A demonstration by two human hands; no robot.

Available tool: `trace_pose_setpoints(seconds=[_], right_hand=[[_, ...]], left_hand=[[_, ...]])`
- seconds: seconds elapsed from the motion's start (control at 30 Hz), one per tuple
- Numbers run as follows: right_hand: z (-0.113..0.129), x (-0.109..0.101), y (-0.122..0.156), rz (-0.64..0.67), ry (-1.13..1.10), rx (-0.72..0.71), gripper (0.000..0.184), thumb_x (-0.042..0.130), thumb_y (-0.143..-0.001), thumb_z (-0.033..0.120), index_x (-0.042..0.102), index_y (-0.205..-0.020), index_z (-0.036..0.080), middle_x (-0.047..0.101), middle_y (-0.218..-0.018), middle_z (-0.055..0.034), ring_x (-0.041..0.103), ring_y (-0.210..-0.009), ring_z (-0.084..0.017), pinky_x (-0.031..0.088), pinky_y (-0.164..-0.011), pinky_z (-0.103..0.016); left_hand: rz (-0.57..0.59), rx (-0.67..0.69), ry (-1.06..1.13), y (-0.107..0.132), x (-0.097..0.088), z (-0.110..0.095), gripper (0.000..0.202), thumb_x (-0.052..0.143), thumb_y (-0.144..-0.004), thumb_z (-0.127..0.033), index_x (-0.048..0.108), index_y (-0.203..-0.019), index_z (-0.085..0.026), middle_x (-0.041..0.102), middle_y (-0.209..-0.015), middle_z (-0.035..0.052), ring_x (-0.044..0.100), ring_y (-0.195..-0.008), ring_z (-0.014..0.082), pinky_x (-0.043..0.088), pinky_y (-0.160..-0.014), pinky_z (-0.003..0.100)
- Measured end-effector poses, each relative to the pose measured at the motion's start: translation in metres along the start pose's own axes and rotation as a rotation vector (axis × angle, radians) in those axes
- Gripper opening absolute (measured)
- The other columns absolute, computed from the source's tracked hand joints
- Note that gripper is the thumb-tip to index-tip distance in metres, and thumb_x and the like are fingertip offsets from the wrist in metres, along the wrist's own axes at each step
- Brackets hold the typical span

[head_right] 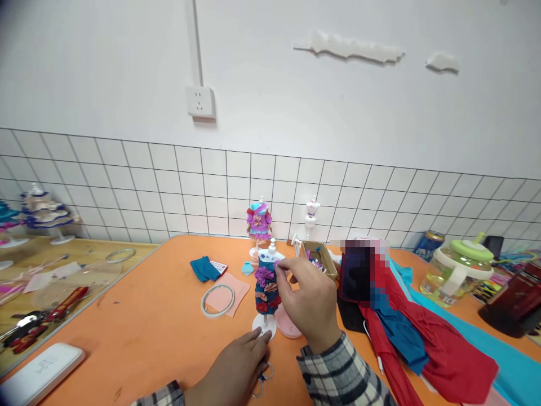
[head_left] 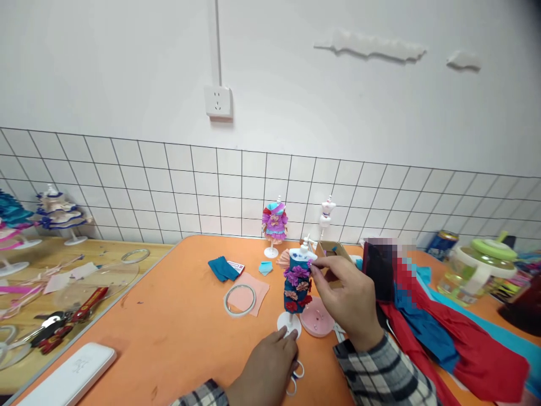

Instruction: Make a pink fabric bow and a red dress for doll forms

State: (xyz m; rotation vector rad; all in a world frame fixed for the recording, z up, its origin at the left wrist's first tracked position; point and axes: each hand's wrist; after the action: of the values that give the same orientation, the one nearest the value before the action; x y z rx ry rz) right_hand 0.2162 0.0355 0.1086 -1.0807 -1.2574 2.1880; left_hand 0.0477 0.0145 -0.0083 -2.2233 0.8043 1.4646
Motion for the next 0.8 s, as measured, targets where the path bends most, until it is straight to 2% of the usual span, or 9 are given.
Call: trace_pose_setpoints(seconds=[0.27,0.43,0.53,0.67,0.8], right_hand=[[-0.004,0.002,0.001,0.054,-0.085,0.167,0.01,0.061,-0.086,0.029,0.063,-0.092,0.022,0.068,-0.076,0.0018,0.06,-0.058,-0.012,0.049,-0.057,-0.024],[-0.007,0.002,0.001,0.059,-0.14,0.145,0.015,0.057,-0.09,0.031,0.068,-0.088,0.021,0.071,-0.078,-0.0009,0.065,-0.063,-0.014,0.051,-0.059,-0.024],[-0.01,0.003,0.001,0.042,-0.172,0.203,0.017,0.059,-0.089,0.033,0.07,-0.085,0.021,0.071,-0.075,-0.0014,0.065,-0.06,-0.014,0.051,-0.055,-0.024],[-0.009,0.006,0.001,0.024,-0.13,0.253,0.017,0.061,-0.087,0.035,0.07,-0.083,0.021,0.069,-0.069,0.0003,0.06,-0.052,-0.012,0.047,-0.05,-0.023],[-0.007,0.007,0.001,-0.009,-0.097,0.255,0.02,0.065,-0.084,0.039,0.064,-0.078,0.02,0.06,-0.06,0.0024,0.052,-0.047,-0.011,0.042,-0.044,-0.021]], left_hand=[[0.009,0.009,-0.011,0.001,-0.001,0.0,0.035,0.049,-0.094,-0.013,0.06,-0.127,-0.009,0.053,-0.141,0.0154,0.049,-0.13,0.0243,0.032,-0.114,0.032],[-0.002,0.014,0.026,0.001,-0.003,-0.001,0.039,0.05,-0.091,-0.008,0.058,-0.13,-0.011,0.055,-0.138,0.016,0.05,-0.129,0.0244,0.034,-0.112,0.033],[-0.013,0.008,0.052,0.001,-0.002,0.0,0.039,0.051,-0.09,-0.007,0.06,-0.127,-0.012,0.054,-0.139,0.0161,0.048,-0.131,0.0269,0.035,-0.112,0.036],[-0.007,0.034,0.035,-0.002,0.005,0.006,0.034,0.052,-0.09,-0.008,0.065,-0.121,-0.013,0.054,-0.14,0.0153,0.049,-0.13,0.0284,0.036,-0.112,0.038],[0.025,0.052,-0.02,-0.008,0.018,0.018,0.044,0.054,-0.089,-0.009,0.056,-0.133,-0.012,0.053,-0.14,0.016,0.048,-0.132,0.0272,0.033,-0.114,0.035]])
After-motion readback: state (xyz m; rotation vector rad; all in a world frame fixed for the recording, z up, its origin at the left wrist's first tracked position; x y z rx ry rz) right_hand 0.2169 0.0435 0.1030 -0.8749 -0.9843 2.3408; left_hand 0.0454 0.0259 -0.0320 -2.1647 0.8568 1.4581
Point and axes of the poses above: each hand's wrist, its own y-axis away from the middle knuckle, its own x-axis out of the palm, z = x × y
